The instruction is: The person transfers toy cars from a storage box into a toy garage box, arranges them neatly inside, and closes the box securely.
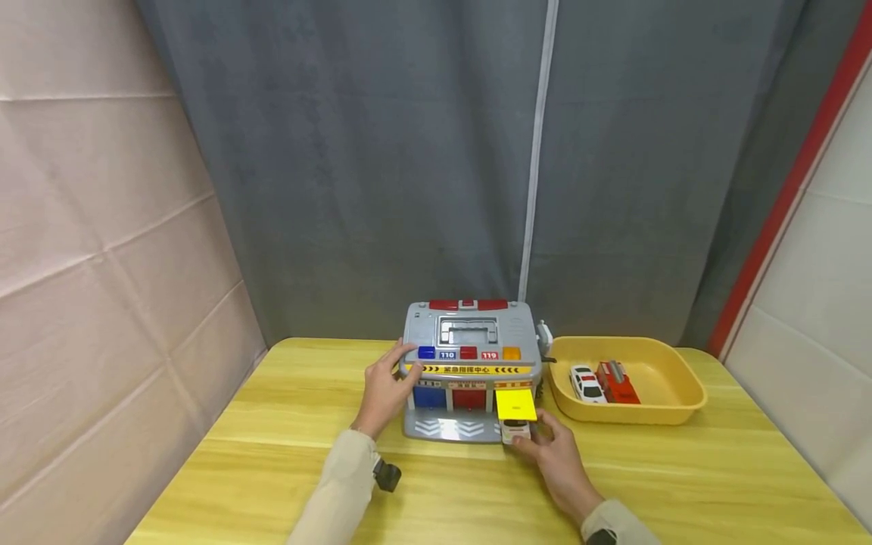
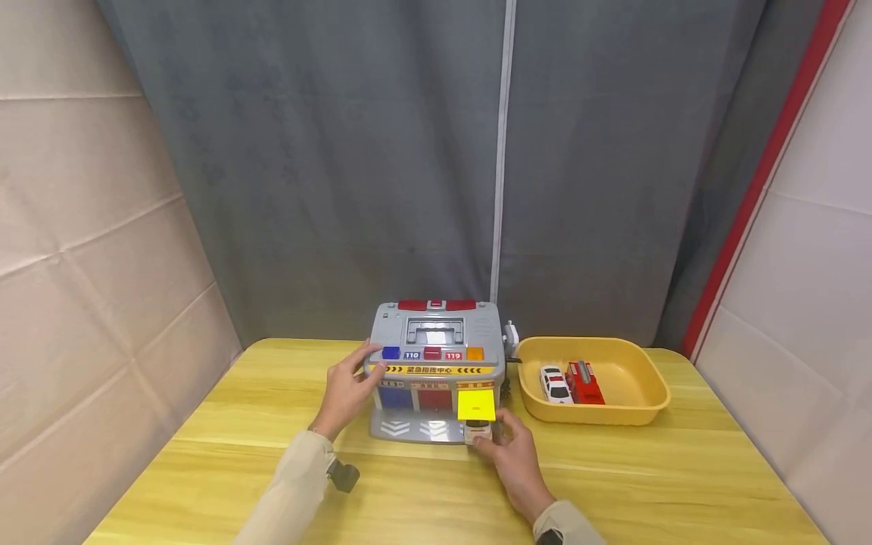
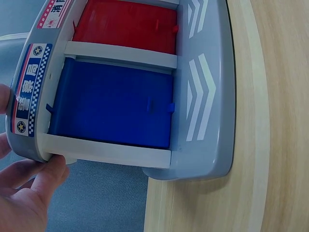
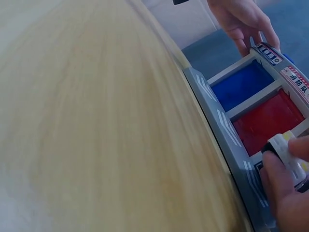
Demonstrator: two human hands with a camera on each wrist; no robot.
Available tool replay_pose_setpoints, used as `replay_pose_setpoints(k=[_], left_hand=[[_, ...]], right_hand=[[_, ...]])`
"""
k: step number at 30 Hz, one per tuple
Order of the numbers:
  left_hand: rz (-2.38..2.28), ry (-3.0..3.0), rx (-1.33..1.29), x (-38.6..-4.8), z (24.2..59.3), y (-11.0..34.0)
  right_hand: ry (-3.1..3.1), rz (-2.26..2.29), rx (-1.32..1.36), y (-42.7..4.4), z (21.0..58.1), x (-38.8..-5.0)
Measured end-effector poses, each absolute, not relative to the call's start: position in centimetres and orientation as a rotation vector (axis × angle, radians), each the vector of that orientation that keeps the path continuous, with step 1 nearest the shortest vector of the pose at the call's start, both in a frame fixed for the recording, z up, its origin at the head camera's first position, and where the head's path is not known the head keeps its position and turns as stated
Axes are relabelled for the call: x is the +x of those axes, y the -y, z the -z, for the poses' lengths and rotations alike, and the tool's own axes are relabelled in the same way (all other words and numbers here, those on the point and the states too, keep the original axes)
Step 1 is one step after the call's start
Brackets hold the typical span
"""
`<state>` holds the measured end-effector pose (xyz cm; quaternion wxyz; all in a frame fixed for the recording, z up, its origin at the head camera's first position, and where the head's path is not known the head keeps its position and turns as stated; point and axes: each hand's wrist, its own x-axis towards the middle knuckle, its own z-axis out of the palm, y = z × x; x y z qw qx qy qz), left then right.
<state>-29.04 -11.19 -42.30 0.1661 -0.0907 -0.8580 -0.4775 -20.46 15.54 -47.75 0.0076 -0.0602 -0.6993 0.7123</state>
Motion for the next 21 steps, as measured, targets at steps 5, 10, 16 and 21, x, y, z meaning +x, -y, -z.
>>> replay_pose_setpoints(k=[5,10,16,21], left_hand=[[1.359,2.458,-0.243,-28.98,42.52,11.08],[1.362,2.457,-0.232,-28.89,42.50,11.09],[1.349,2.450,-0.260,-29.09,42.35,11.15],[1.354,2.461,-0.246,-29.15,42.34,11.14]], right_hand=[[2.159,-2.209,-0.315,-15.24,48.08,-20.68],[2.205,-2.153,-0.312,-15.40,48.37,-20.72],[2.257,-2.115,-0.328,-15.55,48.08,-20.62],[2.327,-2.079,-0.332,-15.54,47.79,-20.50]])
